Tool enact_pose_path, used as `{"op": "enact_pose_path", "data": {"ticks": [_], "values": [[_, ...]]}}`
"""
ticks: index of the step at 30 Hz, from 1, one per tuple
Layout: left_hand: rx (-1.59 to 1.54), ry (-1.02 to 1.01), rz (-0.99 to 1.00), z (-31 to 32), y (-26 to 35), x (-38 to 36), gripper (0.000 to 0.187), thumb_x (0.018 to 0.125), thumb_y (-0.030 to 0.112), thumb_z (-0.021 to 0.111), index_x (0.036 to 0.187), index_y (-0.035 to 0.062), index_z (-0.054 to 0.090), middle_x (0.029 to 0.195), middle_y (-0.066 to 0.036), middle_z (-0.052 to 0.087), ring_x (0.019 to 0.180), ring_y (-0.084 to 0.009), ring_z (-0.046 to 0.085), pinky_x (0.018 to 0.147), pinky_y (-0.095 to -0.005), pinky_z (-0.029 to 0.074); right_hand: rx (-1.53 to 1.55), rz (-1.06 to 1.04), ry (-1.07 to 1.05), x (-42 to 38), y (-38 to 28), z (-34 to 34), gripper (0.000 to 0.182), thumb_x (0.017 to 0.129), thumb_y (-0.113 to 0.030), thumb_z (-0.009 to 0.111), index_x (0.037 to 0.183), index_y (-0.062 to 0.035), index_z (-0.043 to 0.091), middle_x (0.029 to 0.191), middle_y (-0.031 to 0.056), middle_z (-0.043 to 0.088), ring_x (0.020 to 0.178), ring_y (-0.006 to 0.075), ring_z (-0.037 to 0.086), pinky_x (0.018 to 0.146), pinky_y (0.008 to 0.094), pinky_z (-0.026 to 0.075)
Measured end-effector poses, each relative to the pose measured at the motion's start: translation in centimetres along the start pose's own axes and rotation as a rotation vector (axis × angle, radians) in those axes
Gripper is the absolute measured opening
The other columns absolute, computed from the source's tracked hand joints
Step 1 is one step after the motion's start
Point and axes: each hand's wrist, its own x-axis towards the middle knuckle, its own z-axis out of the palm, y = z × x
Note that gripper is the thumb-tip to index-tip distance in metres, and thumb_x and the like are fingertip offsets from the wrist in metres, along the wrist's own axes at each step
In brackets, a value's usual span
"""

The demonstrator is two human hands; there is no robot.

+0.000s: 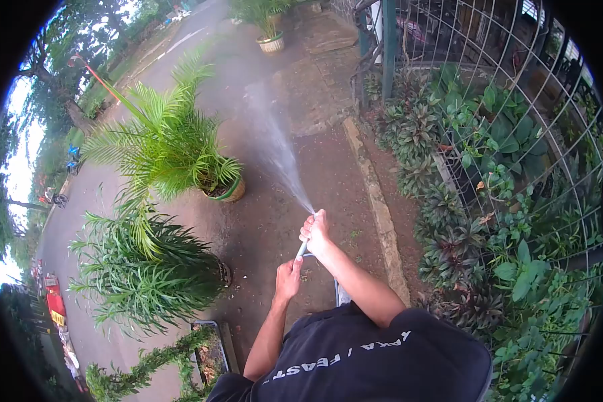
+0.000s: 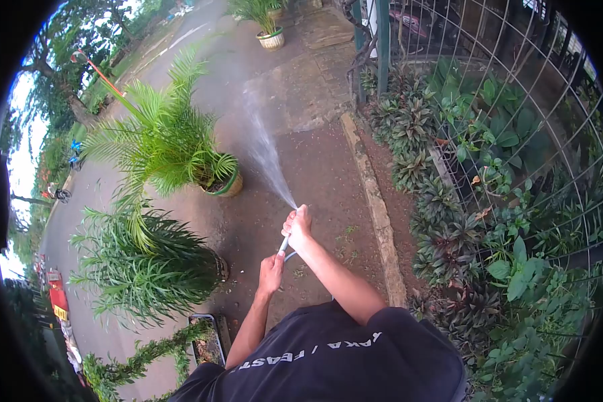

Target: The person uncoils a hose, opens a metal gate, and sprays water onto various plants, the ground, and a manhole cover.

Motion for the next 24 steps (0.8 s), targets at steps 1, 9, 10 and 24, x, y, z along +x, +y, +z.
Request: {"op": "enact_pose_path", "data": {"ticks": [1, 9, 10, 24], "values": [[0.037, -0.002, -0.038, 0.8, -3.5, -0.1, 0.056, 0.094, 0.044, 0.047, 0.061, -0.0010, 0.043, 0.051, -0.008, 0.031, 0.051, -0.0146, 0.034, 0.047, -0.0394, 0.032, -0.037, 0.061, 0.106, 0.7, 1.0, -1.3, 0.038, 0.090, -0.037, 0.032, 0.057, -0.0180, 0.033, 0.044, -0.0038, 0.024, 0.033, 0.0113, 0.021, 0.034, 0.0287, 0.017], [0.268, -0.205, -0.251, 1.0, -11.4, -10.3, 0.067, 0.091, 0.055, 0.043, 0.066, -0.0059, 0.055, 0.057, -0.024, 0.052, 0.055, -0.0348, 0.055, 0.058, -0.0478, 0.042, -0.032, 0.294, 0.462, -0.2, 12.8, -15.1, 0.044, 0.089, -0.048, 0.031, 0.058, -0.0168, 0.028, 0.049, -0.0018, 0.020, 0.035, 0.0142, 0.019, 0.036, 0.0300, 0.018], [0.264, -0.194, -0.252, 0.7, -12.4, -11.6, 0.067, 0.091, 0.055, 0.043, 0.066, -0.0059, 0.055, 0.057, -0.024, 0.052, 0.055, -0.0348, 0.055, 0.058, -0.0478, 0.042, -0.007, 0.301, 0.461, -1.2, 13.9, -15.9, 0.044, 0.089, -0.048, 0.031, 0.059, -0.0169, 0.028, 0.049, -0.0018, 0.020, 0.035, 0.0143, 0.019, 0.036, 0.0299, 0.019], [0.126, -0.171, -0.031, -6.4, -23.6, -30.8, 0.058, 0.093, 0.046, 0.047, 0.064, -0.0040, 0.050, 0.053, -0.020, 0.043, 0.050, -0.0261, 0.045, 0.052, -0.0438, 0.037, 0.001, -0.097, 0.136, -21.3, 30.0, -18.6, 0.051, 0.095, -0.055, 0.030, 0.064, -0.0150, 0.035, 0.048, -0.0024, 0.026, 0.034, 0.0123, 0.024, 0.032, 0.0277, 0.021]]}}
